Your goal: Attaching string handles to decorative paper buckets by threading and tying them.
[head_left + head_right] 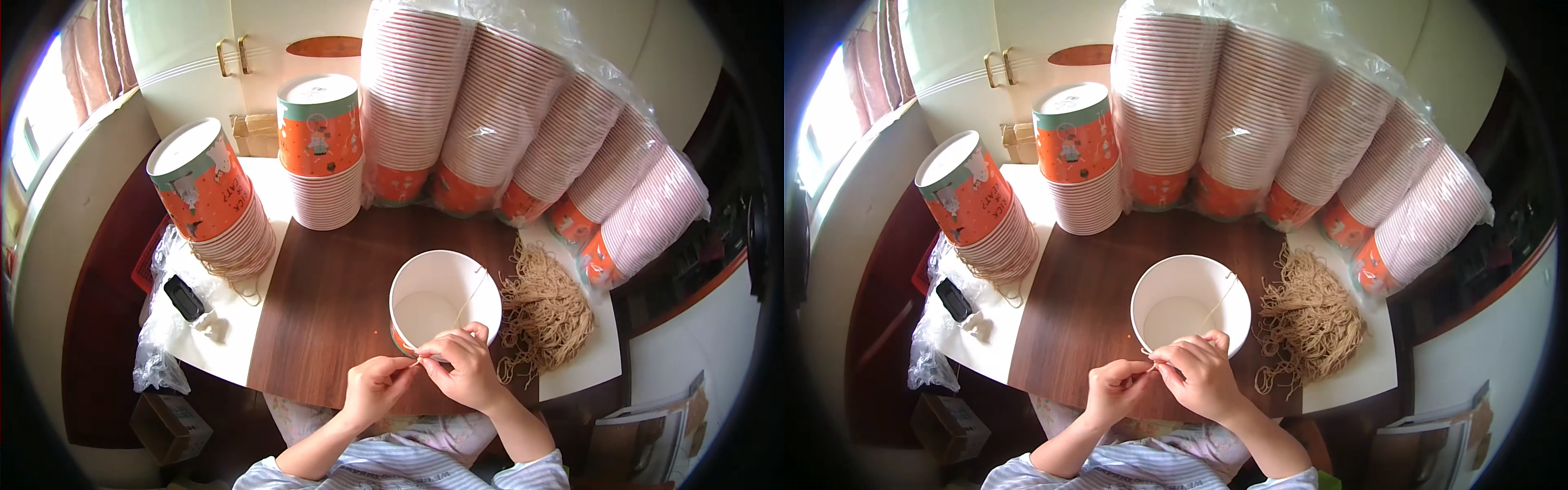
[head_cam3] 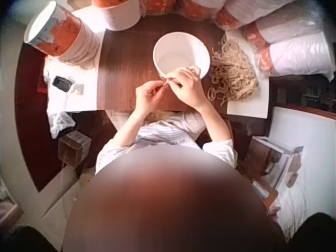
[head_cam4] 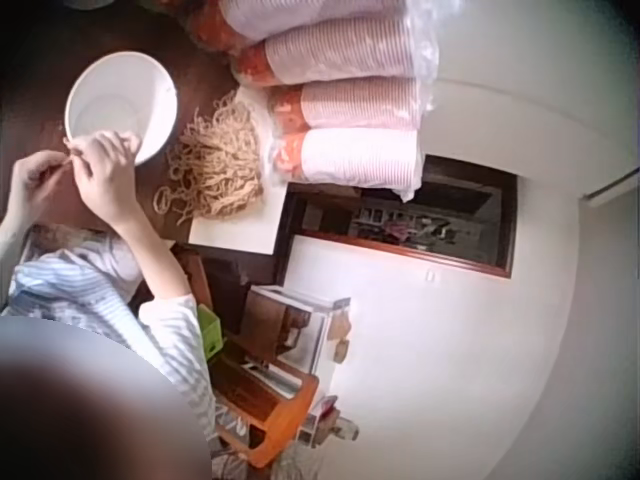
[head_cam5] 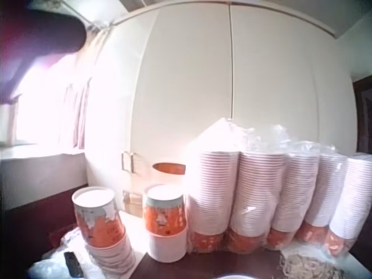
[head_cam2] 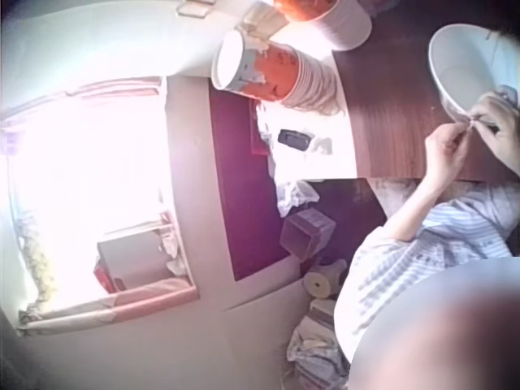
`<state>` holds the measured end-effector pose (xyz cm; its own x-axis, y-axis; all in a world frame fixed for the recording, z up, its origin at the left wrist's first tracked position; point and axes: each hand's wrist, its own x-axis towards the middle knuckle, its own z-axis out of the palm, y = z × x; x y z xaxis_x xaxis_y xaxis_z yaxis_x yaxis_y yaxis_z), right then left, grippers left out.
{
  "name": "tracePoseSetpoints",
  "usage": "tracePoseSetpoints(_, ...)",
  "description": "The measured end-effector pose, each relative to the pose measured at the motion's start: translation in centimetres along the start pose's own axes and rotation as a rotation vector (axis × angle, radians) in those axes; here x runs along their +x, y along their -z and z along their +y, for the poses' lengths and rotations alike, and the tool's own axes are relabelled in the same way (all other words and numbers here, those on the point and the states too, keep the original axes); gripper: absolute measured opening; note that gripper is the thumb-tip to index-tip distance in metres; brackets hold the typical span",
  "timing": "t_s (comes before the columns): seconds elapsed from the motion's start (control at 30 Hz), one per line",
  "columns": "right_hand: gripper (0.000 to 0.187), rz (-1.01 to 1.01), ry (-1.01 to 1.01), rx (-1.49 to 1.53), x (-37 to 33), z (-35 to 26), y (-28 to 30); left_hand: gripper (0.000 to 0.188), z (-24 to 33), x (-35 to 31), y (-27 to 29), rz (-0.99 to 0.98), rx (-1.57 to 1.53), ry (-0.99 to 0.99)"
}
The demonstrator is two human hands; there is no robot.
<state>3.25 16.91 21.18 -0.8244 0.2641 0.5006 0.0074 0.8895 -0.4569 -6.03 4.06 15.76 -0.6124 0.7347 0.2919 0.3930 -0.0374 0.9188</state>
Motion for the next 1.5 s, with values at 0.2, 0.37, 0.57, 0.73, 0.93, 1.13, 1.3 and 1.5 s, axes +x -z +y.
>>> tracePoseSetpoints(0.2,0.019,0.005,0.053,-0.002,0.0,0.1,0.0,0.023,0.2,1.0,1.0,0.231,0.127,-0.340)
tracePoseSetpoints(0.37,0.019,0.016,0.066,0.021,0.0,0.0,0.0,0.028,0.7,2.3,1.8,0.124,0.124,-0.417)
tracePoseSetpoints(0.57,0.020,0.009,0.075,0.000,-0.1,0.1,0.0,0.025,1.0,3.1,1.8,-0.004,0.234,-0.421)
tracePoseSetpoints(0.73,0.020,0.017,0.074,-0.001,-0.1,0.2,0.1,0.023,0.9,3.1,1.9,-0.022,0.286,-0.471)
tracePoseSetpoints(0.93,0.021,0.017,0.083,-0.010,-0.2,0.6,0.2,0.017,1.6,2.6,1.7,0.024,0.108,-0.200)
tracePoseSetpoints(1.13,0.026,0.007,0.095,-0.013,-0.2,0.6,0.2,0.013,1.1,2.8,2.0,-0.031,0.152,-0.278)
tracePoseSetpoints(1.3,0.022,0.004,0.090,-0.030,-0.3,0.7,0.3,0.009,1.1,2.8,2.5,-0.204,-0.058,-0.115)
tracePoseSetpoints(1.5,0.018,-0.006,0.089,0.021,-0.6,1.0,0.5,0.005,-0.6,2.4,2.6,-0.433,-0.783,0.202)
